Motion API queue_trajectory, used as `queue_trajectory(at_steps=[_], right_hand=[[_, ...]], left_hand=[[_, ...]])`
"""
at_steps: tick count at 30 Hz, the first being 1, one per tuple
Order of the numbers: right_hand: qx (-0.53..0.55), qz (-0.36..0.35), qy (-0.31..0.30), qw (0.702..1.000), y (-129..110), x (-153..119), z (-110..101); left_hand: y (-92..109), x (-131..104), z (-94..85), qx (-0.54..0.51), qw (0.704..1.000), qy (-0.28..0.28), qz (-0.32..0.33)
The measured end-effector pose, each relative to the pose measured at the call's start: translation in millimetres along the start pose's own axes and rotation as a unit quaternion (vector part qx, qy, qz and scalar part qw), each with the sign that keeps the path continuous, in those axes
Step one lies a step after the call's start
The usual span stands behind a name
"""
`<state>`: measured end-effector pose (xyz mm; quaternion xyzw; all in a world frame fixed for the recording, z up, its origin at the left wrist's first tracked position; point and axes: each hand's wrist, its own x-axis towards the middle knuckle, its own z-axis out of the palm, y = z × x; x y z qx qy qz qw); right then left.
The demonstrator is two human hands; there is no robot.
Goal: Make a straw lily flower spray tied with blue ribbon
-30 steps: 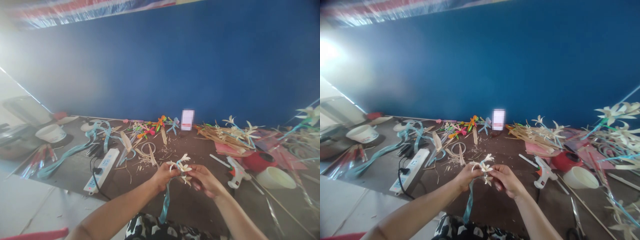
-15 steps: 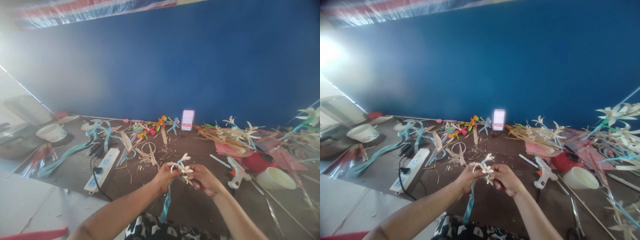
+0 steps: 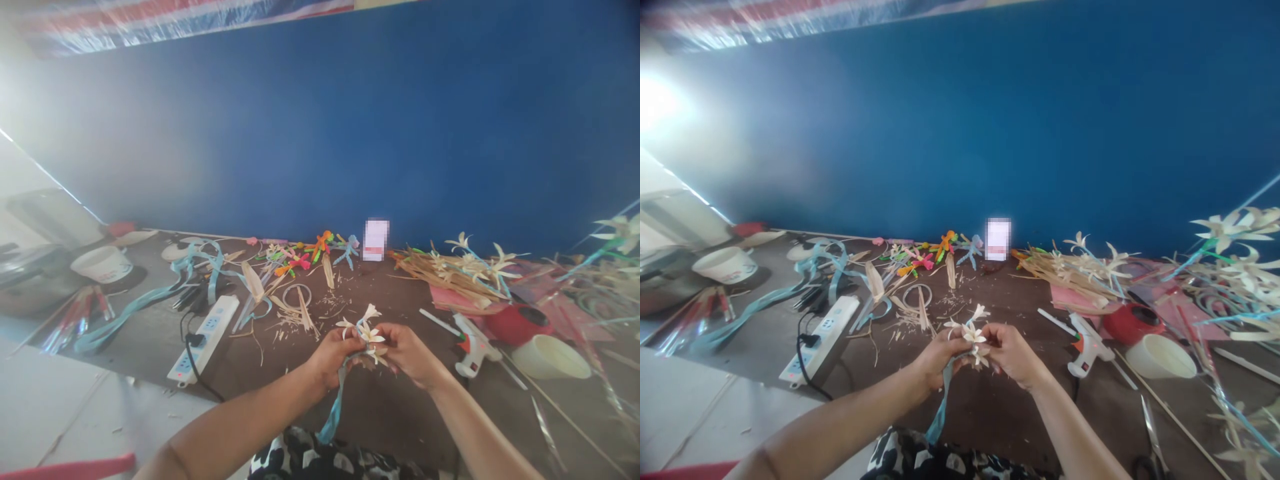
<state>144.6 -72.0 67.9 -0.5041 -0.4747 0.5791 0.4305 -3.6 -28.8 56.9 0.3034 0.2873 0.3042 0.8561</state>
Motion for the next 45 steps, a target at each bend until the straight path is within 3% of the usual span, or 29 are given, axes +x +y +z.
queue_trajectory(at_steps=[9,14,19,25,28,30,32,35,38,40,42,45], right_hand=[[-0.159,-0.104,-0.011,0.982,-11,-4,-4],[-0.247,-0.171,0.000,0.954,-19,-10,-1],[-0.359,-0.258,-0.018,0.897,-21,-19,1],[-0.513,-0.322,-0.062,0.793,-22,-25,-6],[-0.534,-0.343,-0.095,0.767,-20,-24,-11],[-0.512,-0.337,-0.093,0.784,-17,-22,-12],[-0.466,-0.299,-0.044,0.832,-13,-20,-11],[-0.335,-0.177,0.053,0.924,-3,-17,-9],[-0.114,-0.034,0.050,0.992,10,-13,-8],[0.037,0.036,0.031,0.998,18,-11,-6],[0.147,0.073,0.029,0.986,24,-9,-5],[0.221,0.095,0.022,0.970,26,-6,-4]], left_hand=[[6,-4,-0.6,-0.021,0.998,0.001,-0.055],[6,-6,-2.5,-0.029,0.995,-0.038,-0.091],[6,-7,-6.9,-0.022,0.991,-0.044,-0.128],[9,-9,-7.3,-0.016,0.984,-0.076,-0.163],[8,-7,-7.8,-0.009,0.982,-0.076,-0.175],[9,-6,-9.3,0.009,0.985,-0.061,-0.163],[11,-3,-11.7,0.034,0.992,-0.034,-0.116],[16,-1,-15.7,0.080,0.996,-0.001,-0.028],[19,2,-16.5,0.142,0.990,-0.006,0.012],[17,3,-14.2,0.174,0.984,-0.017,0.022],[13,4,-10.8,0.184,0.982,-0.020,0.026],[7,8,-7.7,0.170,0.985,-0.027,0.017]])
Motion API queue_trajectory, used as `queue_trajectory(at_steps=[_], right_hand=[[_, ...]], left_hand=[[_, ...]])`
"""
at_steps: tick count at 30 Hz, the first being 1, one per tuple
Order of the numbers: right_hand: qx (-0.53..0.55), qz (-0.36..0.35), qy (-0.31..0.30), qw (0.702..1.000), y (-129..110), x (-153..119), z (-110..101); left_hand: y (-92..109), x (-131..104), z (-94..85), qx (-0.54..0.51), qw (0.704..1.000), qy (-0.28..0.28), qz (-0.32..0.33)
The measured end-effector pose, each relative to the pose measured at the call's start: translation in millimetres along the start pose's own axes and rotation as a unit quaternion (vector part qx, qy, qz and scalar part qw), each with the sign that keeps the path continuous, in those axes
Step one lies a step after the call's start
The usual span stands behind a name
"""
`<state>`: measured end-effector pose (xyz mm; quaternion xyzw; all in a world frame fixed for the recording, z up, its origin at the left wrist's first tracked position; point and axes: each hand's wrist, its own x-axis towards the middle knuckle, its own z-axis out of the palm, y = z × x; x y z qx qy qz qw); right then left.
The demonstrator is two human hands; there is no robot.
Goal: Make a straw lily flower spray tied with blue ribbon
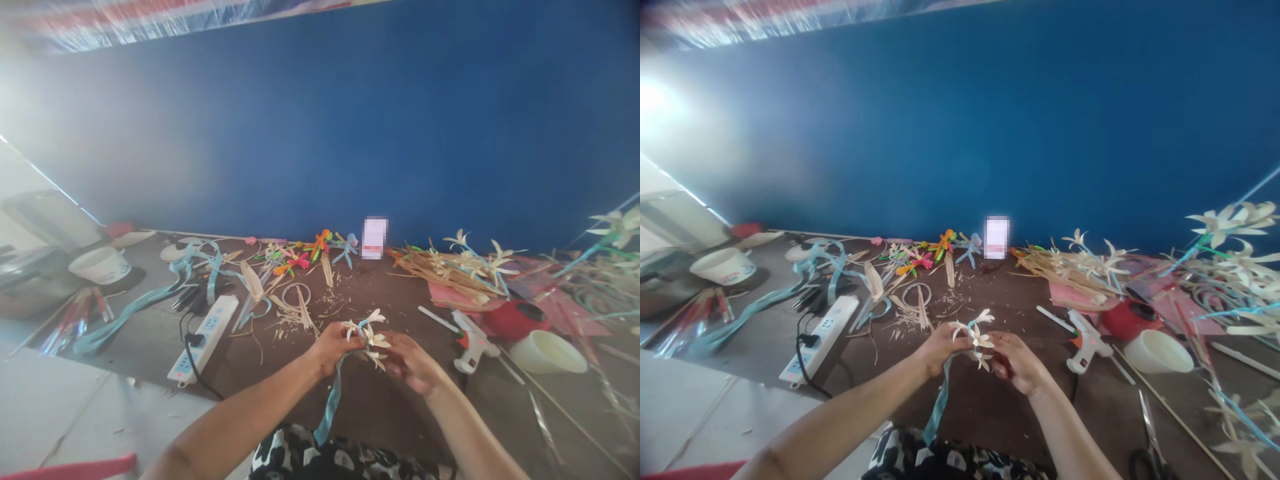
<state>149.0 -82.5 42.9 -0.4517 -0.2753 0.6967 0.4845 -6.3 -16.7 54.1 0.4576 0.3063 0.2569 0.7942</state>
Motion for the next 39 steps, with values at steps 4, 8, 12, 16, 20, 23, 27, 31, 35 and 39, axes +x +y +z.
queue_trajectory(at_steps=[4,8,12,16,20,23,27,31,35,39], right_hand=[[-0.006,0.022,-0.009,1.000,-1,2,-1],[-0.013,0.038,-0.018,0.999,3,8,-3],[-0.028,0.041,-0.026,0.998,7,16,-8],[-0.029,0.040,-0.021,0.999,6,19,-9],[-0.019,0.033,-0.013,0.999,5,21,-7],[-0.008,0.028,-0.002,1.000,7,23,-6],[-0.004,0.026,-0.002,1.000,8,24,-5],[-0.005,0.001,0.002,1.000,6,22,-2],[-0.054,-0.067,0.005,0.996,1,21,3],[-0.153,-0.160,0.003,0.975,-4,19,4]], left_hand=[[-8,5,-1.9,0.009,1.000,-0.024,-0.002],[-14,9,-5.5,0.017,1.000,-0.025,0.005],[-14,11,-4.9,0.018,1.000,-0.020,0.011],[-11,14,-6.3,0.030,0.999,-0.013,0.024],[-14,19,-9.6,0.021,0.999,-0.015,0.019],[-18,21,-10.9,-0.021,1.000,-0.007,-0.006],[-20,22,-11.1,-0.049,0.999,-0.001,-0.017],[-18,21,-9.5,-0.078,0.996,0.006,-0.036],[-15,21,-8.3,-0.135,0.988,-0.001,-0.074],[-16,21,-10.0,-0.179,0.976,-0.038,-0.121]])
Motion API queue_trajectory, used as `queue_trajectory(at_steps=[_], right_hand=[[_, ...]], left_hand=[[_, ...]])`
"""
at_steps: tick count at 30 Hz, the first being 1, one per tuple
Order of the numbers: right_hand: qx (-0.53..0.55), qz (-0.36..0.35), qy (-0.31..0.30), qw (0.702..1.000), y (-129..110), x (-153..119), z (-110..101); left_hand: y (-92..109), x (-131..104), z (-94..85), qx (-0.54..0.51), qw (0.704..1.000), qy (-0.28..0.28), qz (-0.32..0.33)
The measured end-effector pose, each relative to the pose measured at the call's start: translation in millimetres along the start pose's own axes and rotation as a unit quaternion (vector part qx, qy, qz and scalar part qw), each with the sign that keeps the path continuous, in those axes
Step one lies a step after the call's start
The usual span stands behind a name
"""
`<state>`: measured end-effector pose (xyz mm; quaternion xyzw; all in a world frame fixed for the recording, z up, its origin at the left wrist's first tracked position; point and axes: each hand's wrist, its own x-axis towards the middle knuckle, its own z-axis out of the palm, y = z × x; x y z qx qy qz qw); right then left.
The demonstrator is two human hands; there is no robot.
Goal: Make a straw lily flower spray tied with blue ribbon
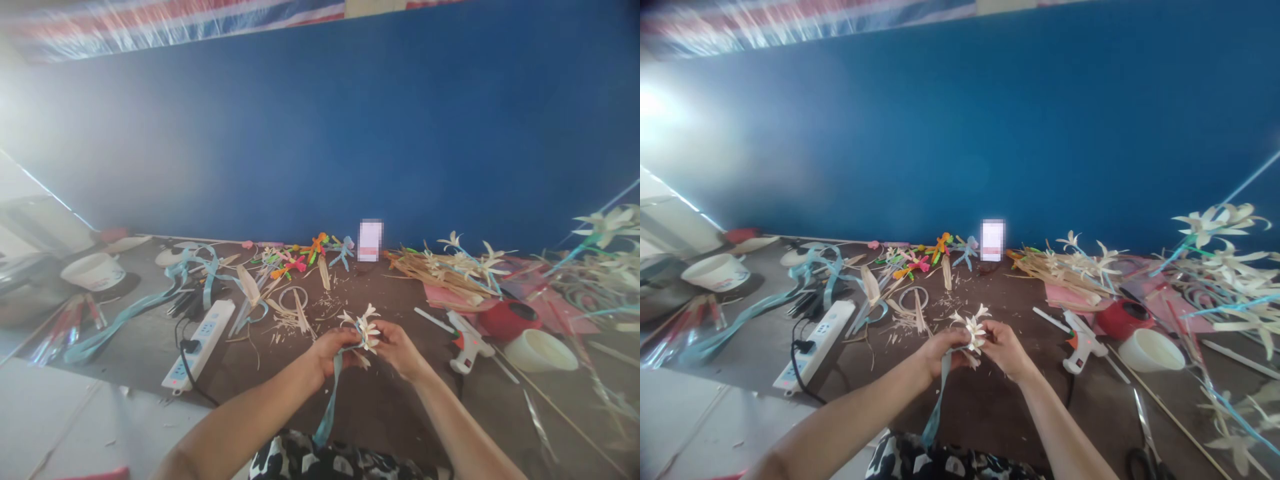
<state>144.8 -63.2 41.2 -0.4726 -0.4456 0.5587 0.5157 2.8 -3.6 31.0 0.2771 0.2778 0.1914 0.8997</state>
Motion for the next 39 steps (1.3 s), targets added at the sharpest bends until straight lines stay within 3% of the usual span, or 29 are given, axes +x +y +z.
queue_trajectory(at_steps=[5,12,17,20,23,26,29,33,39], right_hand=[[-0.159,-0.103,0.000,0.982,-4,-2,-1],[-0.303,-0.225,0.027,0.926,-4,-12,3],[-0.347,-0.259,0.026,0.901,0,-19,3],[-0.299,-0.211,0.059,0.929,4,-19,1],[-0.172,-0.090,0.104,0.975,7,-18,-2],[-0.029,0.025,0.110,0.993,8,-17,-6],[0.075,0.112,0.066,0.989,8,-18,-6],[0.135,0.138,0.039,0.980,4,-17,0],[0.083,0.145,0.048,0.985,-1,-14,2]], left_hand=[[0,-2,-1.1,-0.052,0.997,-0.020,-0.060],[3,-4,-3.2,-0.099,0.984,-0.013,-0.146],[5,-9,1.6,-0.068,0.988,-0.007,-0.139],[8,-12,3.7,0.004,1.000,0.015,-0.025],[14,-14,4.4,0.073,0.993,0.047,0.079],[19,-16,7.1,0.129,0.985,0.047,0.109],[19,-19,12.8,0.182,0.974,0.036,0.129],[16,-19,18.4,0.201,0.969,0.026,0.139],[12,-16,13.6,0.236,0.959,0.042,0.152]])
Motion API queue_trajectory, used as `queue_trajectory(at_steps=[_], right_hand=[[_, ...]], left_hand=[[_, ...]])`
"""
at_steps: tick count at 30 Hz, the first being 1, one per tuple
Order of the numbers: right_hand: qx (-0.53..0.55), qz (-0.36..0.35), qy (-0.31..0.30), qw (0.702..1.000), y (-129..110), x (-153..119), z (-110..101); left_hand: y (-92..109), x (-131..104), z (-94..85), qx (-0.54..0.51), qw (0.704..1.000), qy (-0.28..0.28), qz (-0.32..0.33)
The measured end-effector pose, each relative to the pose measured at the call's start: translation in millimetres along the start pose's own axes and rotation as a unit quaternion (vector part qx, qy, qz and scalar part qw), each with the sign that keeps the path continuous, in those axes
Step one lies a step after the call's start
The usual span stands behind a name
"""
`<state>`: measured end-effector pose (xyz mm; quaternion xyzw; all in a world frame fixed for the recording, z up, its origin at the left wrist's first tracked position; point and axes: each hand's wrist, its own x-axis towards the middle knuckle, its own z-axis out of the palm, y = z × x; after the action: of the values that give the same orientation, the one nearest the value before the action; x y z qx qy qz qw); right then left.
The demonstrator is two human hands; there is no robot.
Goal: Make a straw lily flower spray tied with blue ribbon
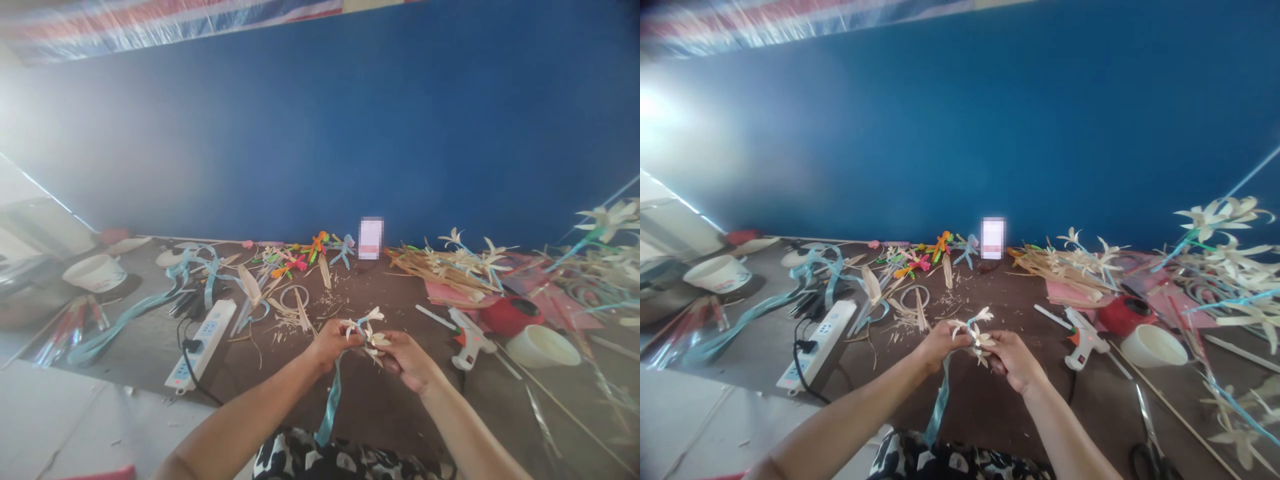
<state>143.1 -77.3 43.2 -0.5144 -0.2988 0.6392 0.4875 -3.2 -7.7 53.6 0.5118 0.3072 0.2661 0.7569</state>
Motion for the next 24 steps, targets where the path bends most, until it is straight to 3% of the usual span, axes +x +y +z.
queue_trajectory(at_steps=[7,16,21,24], right_hand=[[-0.169,-0.020,-0.001,0.985,-9,0,-2],[-0.330,-0.152,0.009,0.932,-23,7,-2],[-0.328,-0.174,-0.028,0.928,-32,15,-8],[-0.296,-0.172,-0.018,0.940,-35,16,-9]], left_hand=[[-11,0,-0.3,-0.022,0.999,0.007,-0.028],[-11,8,-1.4,-0.075,0.996,0.021,-0.034],[-12,20,-1.6,-0.081,0.996,0.010,-0.042],[-11,25,0.4,-0.093,0.995,0.023,-0.034]])
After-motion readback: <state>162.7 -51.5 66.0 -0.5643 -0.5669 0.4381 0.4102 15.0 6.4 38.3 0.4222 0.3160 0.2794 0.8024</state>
